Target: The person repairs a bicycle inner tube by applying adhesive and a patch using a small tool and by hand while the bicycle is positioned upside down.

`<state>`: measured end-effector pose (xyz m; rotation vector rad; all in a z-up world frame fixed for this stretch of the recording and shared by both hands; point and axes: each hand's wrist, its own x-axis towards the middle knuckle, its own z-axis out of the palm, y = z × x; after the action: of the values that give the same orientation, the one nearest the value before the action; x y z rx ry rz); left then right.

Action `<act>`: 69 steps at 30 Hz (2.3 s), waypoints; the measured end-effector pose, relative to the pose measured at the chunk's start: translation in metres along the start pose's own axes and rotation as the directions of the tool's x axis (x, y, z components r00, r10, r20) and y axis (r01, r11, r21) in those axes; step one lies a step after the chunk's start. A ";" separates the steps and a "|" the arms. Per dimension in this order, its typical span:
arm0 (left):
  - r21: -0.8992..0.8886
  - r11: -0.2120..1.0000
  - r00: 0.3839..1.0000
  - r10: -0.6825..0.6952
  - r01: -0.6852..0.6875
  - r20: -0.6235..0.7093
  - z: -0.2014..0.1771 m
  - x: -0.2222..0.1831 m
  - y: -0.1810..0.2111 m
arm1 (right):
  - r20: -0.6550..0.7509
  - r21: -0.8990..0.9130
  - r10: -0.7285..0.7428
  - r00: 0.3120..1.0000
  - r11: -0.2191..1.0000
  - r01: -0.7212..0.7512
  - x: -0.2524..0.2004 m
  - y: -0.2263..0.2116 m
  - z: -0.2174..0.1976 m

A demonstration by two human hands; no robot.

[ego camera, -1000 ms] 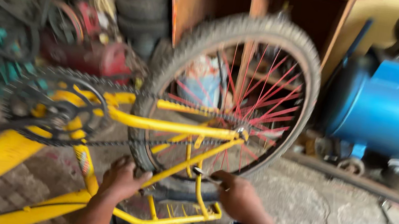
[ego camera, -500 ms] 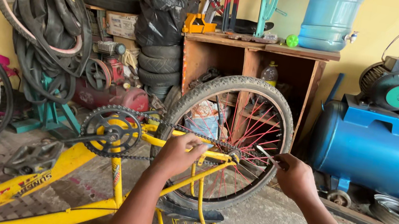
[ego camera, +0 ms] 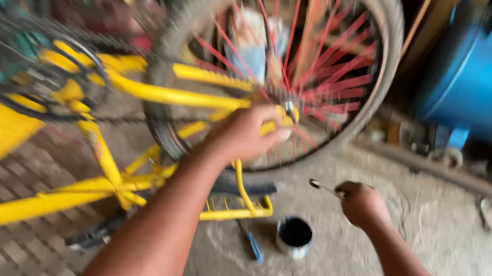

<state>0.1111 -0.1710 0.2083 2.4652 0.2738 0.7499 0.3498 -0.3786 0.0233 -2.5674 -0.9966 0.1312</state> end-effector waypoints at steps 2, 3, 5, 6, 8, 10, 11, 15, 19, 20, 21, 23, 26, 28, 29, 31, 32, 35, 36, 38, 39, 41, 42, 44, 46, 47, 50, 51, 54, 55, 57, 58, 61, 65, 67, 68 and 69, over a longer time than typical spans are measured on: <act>-0.051 0.999 0.997 0.009 -0.006 0.070 0.018 0.019 -0.010 | 0.022 -0.028 -0.019 1.000 0.999 0.019 0.003 0.002 0.034; -0.094 0.994 0.997 0.064 -0.061 0.033 0.027 0.028 -0.013 | 0.158 -0.077 0.112 0.981 0.992 -0.101 0.004 -0.001 0.051; -0.139 0.985 0.994 0.109 -0.107 0.009 0.045 0.044 -0.018 | 0.296 -0.139 0.253 0.921 0.966 -0.220 0.009 -0.009 0.081; -0.228 0.969 0.996 0.091 -0.092 -0.015 0.055 0.050 -0.020 | 0.339 -0.187 0.280 0.898 0.956 -0.227 0.007 -0.010 0.096; -0.321 0.945 0.998 0.062 -0.067 -0.028 0.070 0.058 -0.024 | 0.390 -0.238 0.314 0.866 0.942 -0.235 0.005 -0.007 0.126; -0.376 0.921 0.992 0.119 -0.101 0.027 0.076 0.064 -0.027 | 0.349 -0.183 0.300 0.888 0.951 -0.250 0.008 -0.004 0.157; -0.378 0.921 0.993 0.112 -0.092 0.032 0.078 0.069 -0.026 | 0.357 -0.184 0.301 0.884 0.951 -0.250 0.009 0.001 0.170; -0.312 0.936 0.985 0.172 -0.162 0.006 0.077 0.077 -0.015 | 0.256 -0.231 0.214 0.943 0.960 -0.156 0.007 0.018 0.216; -0.281 0.943 0.982 0.191 -0.178 0.017 0.067 0.076 -0.001 | 0.445 -0.137 0.319 0.836 0.948 -0.289 0.001 0.021 0.219; -0.276 0.945 0.982 0.189 -0.177 0.017 0.064 0.075 0.001 | 0.447 -0.134 0.315 0.837 0.949 -0.285 -0.002 0.022 0.217; -0.276 0.948 0.984 0.174 -0.160 0.025 0.062 0.074 0.003 | 0.396 -0.146 0.302 0.867 0.953 -0.266 -0.006 0.024 0.215; -0.271 0.951 0.986 0.166 -0.151 0.033 0.055 0.072 0.007 | 0.338 -0.152 0.286 0.896 0.957 -0.248 -0.008 0.024 0.216; -0.265 0.960 0.991 0.116 -0.095 0.066 0.046 0.069 0.012 | 0.352 -0.146 0.205 0.913 0.976 -0.162 -0.008 0.020 0.216; -0.235 0.963 0.987 0.148 -0.129 0.064 0.044 0.067 0.011 | 0.432 -0.068 0.372 0.822 0.922 -0.381 -0.005 0.013 0.210; -0.236 0.963 0.987 0.147 -0.128 0.067 0.043 0.067 0.009 | 0.433 -0.067 0.372 0.821 0.922 -0.382 -0.005 0.010 0.205; -0.202 0.962 0.981 0.192 -0.184 0.017 0.037 0.068 0.003 | 0.416 -0.048 0.432 0.800 0.889 -0.455 -0.003 0.007 0.198; -0.200 0.961 0.980 0.197 -0.190 0.014 0.035 0.069 0.001 | 0.411 -0.047 0.431 0.803 0.890 -0.454 -0.002 0.006 0.198; -0.187 0.965 0.983 0.179 -0.185 -0.050 0.032 0.072 -0.006 | 0.439 0.019 0.442 0.783 0.866 -0.500 -0.003 0.013 0.217; -0.197 0.961 0.981 0.187 -0.195 -0.058 0.032 0.074 -0.009 | 0.488 0.125 0.443 0.752 0.817 -0.563 -0.004 0.021 0.225; -0.209 0.956 0.978 0.196 -0.207 -0.070 0.031 0.078 -0.011 | 0.534 0.224 0.437 0.724 0.753 -0.619 -0.002 0.040 0.239; -0.224 0.950 0.975 0.204 -0.218 -0.082 0.029 0.081 -0.011 | 0.432 0.147 0.128 0.893 0.967 -0.209 -0.004 0.052 0.240; -0.248 0.937 0.969 0.225 -0.245 -0.106 0.023 0.089 -0.004 | 0.358 0.002 -0.224 0.906 0.971 0.239 0.000 0.064 0.225; -0.237 0.935 0.964 0.245 -0.262 -0.103 0.016 0.096 0.001 | 0.295 0.171 -0.313 0.903 0.947 0.272 0.000 0.067 0.204; -0.222 0.927 0.952 0.282 -0.303 -0.120 -0.001 0.108 0.020 | 0.199 0.314 -0.397 0.896 0.892 0.325 -0.002 0.056 0.149; -0.220 0.873 0.898 0.402 -0.435 -0.180 -0.025 0.122 0.046 | 0.561 0.690 0.273 0.781 0.368 -0.624 0.003 0.029 0.090; -0.201 0.862 0.881 0.428 -0.465 -0.202 -0.039 0.126 0.060 | 0.531 0.710 0.264 0.805 0.381 -0.593 0.007 0.018 0.060; -0.099 0.871 0.853 0.441 -0.482 -0.278 -0.081 0.113 0.089 | 0.334 0.874 0.187 0.924 0.305 -0.378 0.008 -0.006 -0.028; -0.141 0.885 0.872 0.390 -0.443 -0.295 -0.096 0.106 0.094 | 0.198 0.906 0.115 0.973 0.358 -0.227 0.013 -0.016 -0.058; -0.139 0.895 0.861 0.349 -0.423 -0.371 -0.142 0.083 0.095 | -0.015 0.904 0.057 0.998 0.428 -0.011 0.018 -0.062 -0.134; -0.112 0.895 0.836 0.351 -0.432 -0.423 -0.156 0.072 0.092 | -0.397 0.487 -0.278 0.875 0.744 0.457 0.015 -0.076 -0.160; -0.074 0.916 0.831 0.320 -0.393 -0.455 -0.184 0.045 0.083 | -0.490 -0.160 -0.679 0.547 0.687 0.709 0.002 -0.115 -0.192; -0.045 0.933 0.823 0.290 -0.356 -0.488 -0.198 0.034 0.080 | -0.502 0.451 -0.387 0.773 0.646 0.616 0.001 -0.140 -0.203; -0.023 0.947 0.821 0.266 -0.320 -0.505 -0.225 0.002 0.079 | -0.295 0.870 -0.151 0.943 0.365 0.331 -0.012 -0.204 -0.226; -0.007 0.956 0.793 0.238 -0.292 -0.561 -0.234 -0.016 0.087 | -0.399 0.731 -0.196 0.896 0.522 0.440 -0.007 -0.243 -0.229; -0.022 0.977 0.821 0.165 -0.212 -0.546 -0.227 -0.019 0.083 | -0.396 0.764 -0.223 0.891 0.458 0.455 0.011 -0.253 -0.222; -0.018 0.977 0.818 0.166 -0.211 -0.551 -0.221 -0.019 0.076 | -0.382 0.802 -0.235 0.894 0.395 0.447 0.021 -0.254 -0.216; 0.026 0.982 0.816 0.170 -0.188 -0.553 -0.214 -0.015 0.066 | -0.384 0.801 -0.242 0.891 0.393 0.452 0.032 -0.255 -0.211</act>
<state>-0.0203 -0.1366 0.3872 2.2083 0.2359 1.5423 0.2594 -0.2519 0.3166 -1.3304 -0.9955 0.1924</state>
